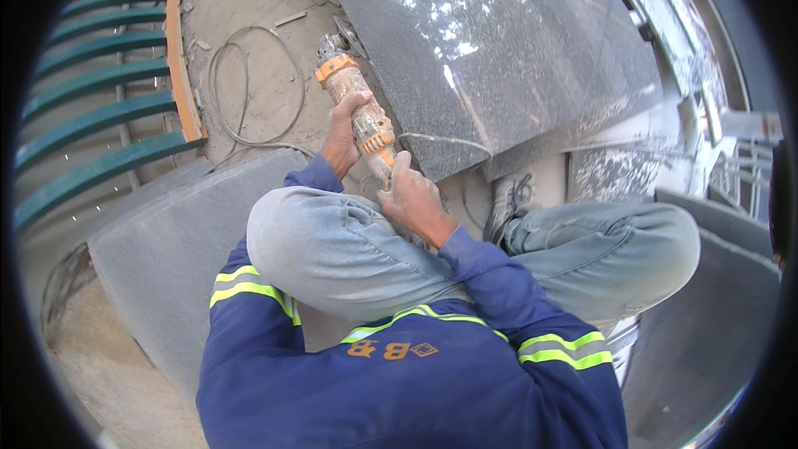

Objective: The person uses a rotary hammer to cut a large stone slab. They maintain a seated position on the floor, guiding the tool along the slab's edge to create a cut line.

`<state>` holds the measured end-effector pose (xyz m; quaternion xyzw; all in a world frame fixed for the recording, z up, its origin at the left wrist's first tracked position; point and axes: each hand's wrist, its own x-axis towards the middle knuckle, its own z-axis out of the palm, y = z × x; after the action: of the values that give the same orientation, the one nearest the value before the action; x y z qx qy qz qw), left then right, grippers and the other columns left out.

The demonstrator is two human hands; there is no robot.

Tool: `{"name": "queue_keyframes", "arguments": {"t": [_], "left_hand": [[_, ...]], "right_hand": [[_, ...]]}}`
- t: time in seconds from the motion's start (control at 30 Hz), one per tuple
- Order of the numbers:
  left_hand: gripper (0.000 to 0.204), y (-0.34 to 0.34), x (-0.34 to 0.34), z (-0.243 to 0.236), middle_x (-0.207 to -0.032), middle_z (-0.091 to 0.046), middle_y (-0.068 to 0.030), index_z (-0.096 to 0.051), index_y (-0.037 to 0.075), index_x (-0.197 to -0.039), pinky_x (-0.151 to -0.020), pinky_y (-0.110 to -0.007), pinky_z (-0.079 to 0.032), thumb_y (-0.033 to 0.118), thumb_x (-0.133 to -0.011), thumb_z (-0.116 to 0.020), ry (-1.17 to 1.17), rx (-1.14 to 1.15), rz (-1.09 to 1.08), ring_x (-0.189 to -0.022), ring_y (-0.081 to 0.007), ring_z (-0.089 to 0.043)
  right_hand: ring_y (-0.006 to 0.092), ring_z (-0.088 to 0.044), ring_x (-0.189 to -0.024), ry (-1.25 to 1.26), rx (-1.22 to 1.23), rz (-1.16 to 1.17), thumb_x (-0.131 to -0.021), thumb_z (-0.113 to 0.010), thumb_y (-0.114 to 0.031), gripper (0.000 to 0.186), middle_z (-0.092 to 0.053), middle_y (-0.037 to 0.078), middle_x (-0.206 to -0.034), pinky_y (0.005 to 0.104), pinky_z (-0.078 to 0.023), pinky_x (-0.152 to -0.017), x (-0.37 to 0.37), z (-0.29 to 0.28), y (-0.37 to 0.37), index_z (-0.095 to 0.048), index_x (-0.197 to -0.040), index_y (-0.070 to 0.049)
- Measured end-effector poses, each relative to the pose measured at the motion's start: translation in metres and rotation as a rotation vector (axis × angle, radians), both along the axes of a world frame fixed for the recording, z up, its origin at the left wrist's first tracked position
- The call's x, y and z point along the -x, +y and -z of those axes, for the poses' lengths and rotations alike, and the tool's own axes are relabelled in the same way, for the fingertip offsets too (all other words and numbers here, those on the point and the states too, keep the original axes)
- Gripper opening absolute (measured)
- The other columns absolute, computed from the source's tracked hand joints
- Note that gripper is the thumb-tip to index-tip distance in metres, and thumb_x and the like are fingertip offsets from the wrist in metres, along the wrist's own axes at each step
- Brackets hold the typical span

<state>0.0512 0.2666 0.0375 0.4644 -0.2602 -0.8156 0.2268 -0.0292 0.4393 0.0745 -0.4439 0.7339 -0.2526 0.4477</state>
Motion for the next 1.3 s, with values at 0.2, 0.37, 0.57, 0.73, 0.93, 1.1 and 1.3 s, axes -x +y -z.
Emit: {"name": "queue_keyframes", "arguments": {"t": [0.2,0.37,0.57,0.73,0.93,1.1,1.3], "left_hand": [[0.038,-0.027,-0.024,-0.02,-0.084,-0.064,-0.0139,-0.054,0.002,-0.106,-0.059,-0.039,-0.061,0.027,-0.083,-0.071,0.165,-0.018,-0.092,-0.069,-0.0252,-0.07],[0.038,-0.047,-0.026,-0.014,-0.084,-0.065,-0.013,-0.056,0.002,-0.106,-0.059,-0.037,-0.061,0.027,-0.082,-0.072,0.182,0.023,-0.092,-0.068,-0.0233,-0.07],[0.034,-0.049,-0.039,-0.003,-0.082,-0.065,-0.0101,-0.06,0.004,-0.1,-0.06,-0.035,-0.06,0.028,-0.08,-0.074,0.21,-0.002,-0.105,-0.067,-0.0204,-0.069],[0.035,-0.033,-0.033,-0.014,-0.08,-0.064,-0.0083,-0.06,0.004,-0.099,-0.058,-0.035,-0.059,0.029,-0.079,-0.075,0.112,0.049,-0.133,-0.064,-0.0188,-0.068],[0.033,-0.026,-0.028,-0.014,-0.08,-0.065,-0.0095,-0.06,0.005,-0.098,-0.058,-0.036,-0.059,0.029,-0.08,-0.074,0.057,0.023,-0.114,-0.064,-0.0201,-0.068],[0.033,-0.01,-0.023,-0.027,-0.081,-0.066,-0.0098,-0.06,0.005,-0.098,-0.059,-0.037,-0.06,0.03,-0.081,-0.074,-0.019,0.032,-0.125,-0.066,-0.0214,-0.069],[0.028,0.026,-0.008,-0.068,-0.08,-0.065,-0.0094,-0.059,0.006,-0.097,-0.055,-0.037,-0.059,0.028,-0.085,-0.071,-0.064,0.018,-0.207,-0.065,-0.0213,-0.068]], "right_hand": [[0.0446,-0.069,-0.09,-0.064,0.051,-0.07,-0.088,-0.074,-0.038,0.056,-0.069,0.027,-0.091,0.0506,-0.053,-0.079,0.038,-0.036,-0.037,-0.051,-0.115,0.006],[0.0397,-0.065,-0.097,0.526,0.202,0.003,-0.09,-0.07,-0.032,0.046,-0.064,0.022,-0.102,0.0484,-0.051,-0.083,0.079,-0.002,-0.047,-0.057,-0.122,-0.002],[0.0421,-0.065,-0.096,0.734,-0.058,-0.117,-0.088,-0.068,-0.025,0.026,-0.063,0.022,-0.106,0.0493,-0.053,-0.081,0.053,-0.024,-0.029,-0.065,-0.105,-0.005],[0.0389,-0.069,-0.085,0.705,-0.278,-0.486,-0.084,-0.064,-0.022,0.016,-0.07,0.019,-0.089,0.0515,-0.055,-0.075,0.084,0.024,0.077,-0.068,-0.079,-0.007],[0.0408,-0.068,-0.091,0.387,-0.503,-0.653,-0.081,-0.07,-0.025,0.026,-0.069,0.021,-0.094,0.0509,-0.054,-0.078,0.089,0.018,0.093,-0.069,-0.095,-0.003],[0.0408,-0.066,-0.097,0.443,-0.099,-0.339,-0.088,-0.071,-0.031,0.04,-0.066,0.02,-0.107,0.0487,-0.052,-0.082,0.108,-0.036,0.053,-0.065,-0.114,-0.001],[0.0373,-0.064,-0.087,0.089,0.2,0.049,-0.092,-0.069,-0.037,0.043,-0.064,0.02,-0.099,0.0452,-0.051,-0.077,0.107,-0.029,0.056,-0.064,-0.114,0.0]]}}
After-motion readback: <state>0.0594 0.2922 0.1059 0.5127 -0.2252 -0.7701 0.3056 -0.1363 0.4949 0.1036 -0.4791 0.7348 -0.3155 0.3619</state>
